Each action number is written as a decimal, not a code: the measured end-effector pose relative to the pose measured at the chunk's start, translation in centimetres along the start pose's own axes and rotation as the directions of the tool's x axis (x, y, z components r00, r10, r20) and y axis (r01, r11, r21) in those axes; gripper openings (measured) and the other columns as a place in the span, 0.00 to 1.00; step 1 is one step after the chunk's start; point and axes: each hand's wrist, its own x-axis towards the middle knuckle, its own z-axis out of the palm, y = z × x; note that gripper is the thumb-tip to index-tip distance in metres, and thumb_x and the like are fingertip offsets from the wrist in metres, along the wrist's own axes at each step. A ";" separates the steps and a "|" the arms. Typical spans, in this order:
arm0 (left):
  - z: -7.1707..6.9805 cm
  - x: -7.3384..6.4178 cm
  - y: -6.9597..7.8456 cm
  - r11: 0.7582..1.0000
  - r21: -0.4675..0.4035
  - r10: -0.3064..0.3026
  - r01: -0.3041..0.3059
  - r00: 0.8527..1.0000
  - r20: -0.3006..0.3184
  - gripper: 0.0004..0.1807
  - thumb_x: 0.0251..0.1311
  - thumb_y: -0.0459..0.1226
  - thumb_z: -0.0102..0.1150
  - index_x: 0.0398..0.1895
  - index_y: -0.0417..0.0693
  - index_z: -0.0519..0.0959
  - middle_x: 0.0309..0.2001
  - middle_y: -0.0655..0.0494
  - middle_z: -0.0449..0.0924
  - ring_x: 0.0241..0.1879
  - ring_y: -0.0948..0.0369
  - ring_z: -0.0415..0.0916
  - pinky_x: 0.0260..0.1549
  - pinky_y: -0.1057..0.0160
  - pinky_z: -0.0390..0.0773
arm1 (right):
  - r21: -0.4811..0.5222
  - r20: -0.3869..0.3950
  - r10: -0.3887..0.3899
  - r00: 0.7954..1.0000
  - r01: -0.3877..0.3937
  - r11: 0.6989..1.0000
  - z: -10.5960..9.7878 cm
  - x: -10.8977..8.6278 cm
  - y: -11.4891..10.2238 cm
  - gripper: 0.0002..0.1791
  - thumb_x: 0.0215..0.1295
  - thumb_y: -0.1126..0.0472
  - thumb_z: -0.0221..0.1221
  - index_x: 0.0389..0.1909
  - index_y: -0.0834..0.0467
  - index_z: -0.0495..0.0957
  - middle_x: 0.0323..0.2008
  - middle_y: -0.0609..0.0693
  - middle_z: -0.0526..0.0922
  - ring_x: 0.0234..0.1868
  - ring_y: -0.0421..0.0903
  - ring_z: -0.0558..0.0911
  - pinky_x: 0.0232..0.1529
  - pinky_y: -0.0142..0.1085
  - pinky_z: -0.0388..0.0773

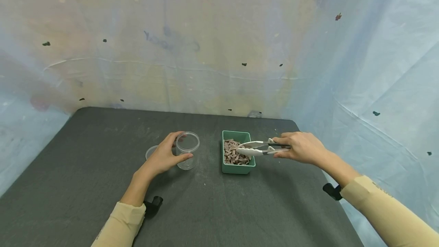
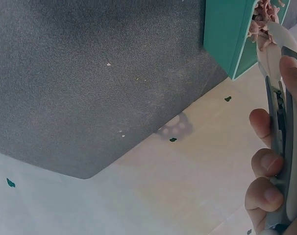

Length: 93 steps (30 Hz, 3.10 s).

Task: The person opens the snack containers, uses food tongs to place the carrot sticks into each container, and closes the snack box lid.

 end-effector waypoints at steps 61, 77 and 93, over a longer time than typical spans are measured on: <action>0.1 -0.1 -0.1 1.000 0.014 -0.009 0.009 1.000 0.000 0.48 0.62 0.55 0.73 0.79 0.46 0.61 0.72 0.43 0.66 0.67 0.37 0.68 0.63 0.37 0.72 | 0.271 -0.293 0.192 0.937 -0.111 0.956 3.6 -3.0 0.5 0.32 0.58 0.51 0.76 0.61 0.60 0.84 0.41 0.48 0.87 0.27 0.37 0.72 0.25 0.32 0.68; 0.0 -0.1 -0.1 1.000 0.008 -0.003 0.003 1.000 0.000 0.48 0.62 0.54 0.73 0.79 0.46 0.61 0.72 0.43 0.66 0.68 0.38 0.68 0.64 0.37 0.72 | 0.352 -0.393 0.209 0.896 -0.063 0.934 3.7 -1.6 0.2 0.32 0.56 0.53 0.77 0.61 0.61 0.84 0.34 0.45 0.84 0.23 0.35 0.67 0.22 0.31 0.65; 0.2 0.0 -0.1 1.000 0.022 0.009 -0.009 1.000 -0.011 0.47 0.63 0.53 0.73 0.78 0.45 0.61 0.71 0.43 0.67 0.69 0.43 0.68 0.65 0.40 0.72 | 0.384 -0.466 0.141 0.873 0.056 0.922 3.3 0.7 -1.1 0.31 0.57 0.52 0.76 0.60 0.62 0.84 0.34 0.46 0.83 0.24 0.34 0.67 0.23 0.32 0.66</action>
